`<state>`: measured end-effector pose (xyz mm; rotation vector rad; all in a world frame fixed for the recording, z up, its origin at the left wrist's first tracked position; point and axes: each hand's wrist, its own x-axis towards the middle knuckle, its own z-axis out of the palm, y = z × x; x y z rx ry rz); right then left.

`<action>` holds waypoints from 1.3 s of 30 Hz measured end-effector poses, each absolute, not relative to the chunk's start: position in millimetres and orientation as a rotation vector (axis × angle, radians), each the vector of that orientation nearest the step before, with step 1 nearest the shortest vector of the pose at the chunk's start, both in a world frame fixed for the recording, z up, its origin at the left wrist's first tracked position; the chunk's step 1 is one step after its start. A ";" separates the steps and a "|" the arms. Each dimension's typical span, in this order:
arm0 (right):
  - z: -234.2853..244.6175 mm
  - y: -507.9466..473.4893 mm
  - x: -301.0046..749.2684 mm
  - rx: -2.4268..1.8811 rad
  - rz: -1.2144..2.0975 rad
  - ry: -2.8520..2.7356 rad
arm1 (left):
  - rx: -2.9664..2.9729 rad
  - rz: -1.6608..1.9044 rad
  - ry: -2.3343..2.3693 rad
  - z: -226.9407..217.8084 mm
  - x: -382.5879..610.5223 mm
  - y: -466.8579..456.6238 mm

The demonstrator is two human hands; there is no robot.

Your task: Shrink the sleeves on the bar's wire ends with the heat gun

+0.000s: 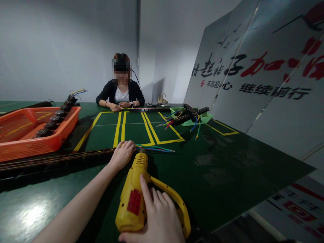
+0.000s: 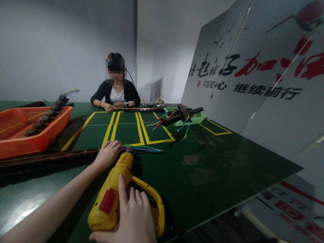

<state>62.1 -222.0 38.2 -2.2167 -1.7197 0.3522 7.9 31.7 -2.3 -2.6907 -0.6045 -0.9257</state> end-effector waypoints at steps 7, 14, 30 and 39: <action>44.7 -240.5 86.1 -2.318 0.390 -1.652 | -2.660 -0.916 -0.598 -3.3 7.8 33.0; 39.3 -261.0 111.4 -2.434 0.281 -1.516 | -2.659 -0.879 -0.603 -1.1 6.9 30.9; 22.9 -258.8 105.6 -2.498 -0.063 -1.433 | -2.654 -0.881 -0.652 -4.3 8.1 33.0; 43.2 -230.8 71.3 -2.499 0.247 -1.527 | -2.643 -0.879 -0.642 -4.9 8.3 33.3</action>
